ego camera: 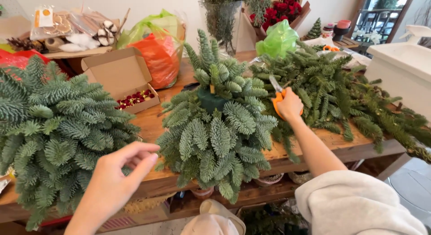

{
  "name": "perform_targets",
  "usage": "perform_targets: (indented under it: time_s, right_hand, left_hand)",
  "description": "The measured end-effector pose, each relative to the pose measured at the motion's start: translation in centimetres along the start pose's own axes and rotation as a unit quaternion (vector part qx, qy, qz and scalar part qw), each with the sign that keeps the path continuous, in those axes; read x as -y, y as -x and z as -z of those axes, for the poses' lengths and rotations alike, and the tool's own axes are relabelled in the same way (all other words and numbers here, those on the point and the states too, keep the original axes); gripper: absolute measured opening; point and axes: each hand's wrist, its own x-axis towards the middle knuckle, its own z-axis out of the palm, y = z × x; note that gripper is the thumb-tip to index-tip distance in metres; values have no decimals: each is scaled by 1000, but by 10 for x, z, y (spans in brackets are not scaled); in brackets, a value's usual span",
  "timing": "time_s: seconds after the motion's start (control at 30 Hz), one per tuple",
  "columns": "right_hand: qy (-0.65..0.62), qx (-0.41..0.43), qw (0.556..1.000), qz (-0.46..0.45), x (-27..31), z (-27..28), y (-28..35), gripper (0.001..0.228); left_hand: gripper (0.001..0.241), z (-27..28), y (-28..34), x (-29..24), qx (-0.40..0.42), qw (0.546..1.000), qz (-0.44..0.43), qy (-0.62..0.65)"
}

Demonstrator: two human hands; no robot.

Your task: The person trims small artificial pine branches using orange-handled shears. They cut the branches and place the cut pieces on the wooden table, repeating the process throughout the video.

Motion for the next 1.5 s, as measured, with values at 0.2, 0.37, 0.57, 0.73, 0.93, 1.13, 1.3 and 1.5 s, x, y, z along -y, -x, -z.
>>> perform_targets:
  time_s: [0.2,0.37,0.57,0.73,0.93,1.13,1.3,1.5]
  right_hand:
    - [-160,-114,975,-106,-10,-18,19,11]
    - [-465,-97,878,-60,-18,39,31,20]
    - [-652,-6,757,42,-35,157,109,20]
    - [-632,206,724,182,-21,223,206,13]
    - [-558,359,645,381,27,231,271,18]
    - [-607,338,629,349,45,215,301,22]
    - [-683,185,665,240,-4,136,299,56]
    - [-634,298,694,167,11,137,334,45]
  left_hand:
    - [22,-4,2,6,23,998,58,-12]
    - [22,-8,0,6,16,1000,11,4]
    - [27,-46,7,-38,46,992,-93,70]
    - [29,-99,25,-90,61,964,-194,172]
    - [61,-136,53,-118,283,936,-129,167]
    - [35,-157,74,-84,267,892,-132,339]
    - [24,-181,76,-56,115,866,-80,480]
    - [28,-176,77,-45,6,854,32,519]
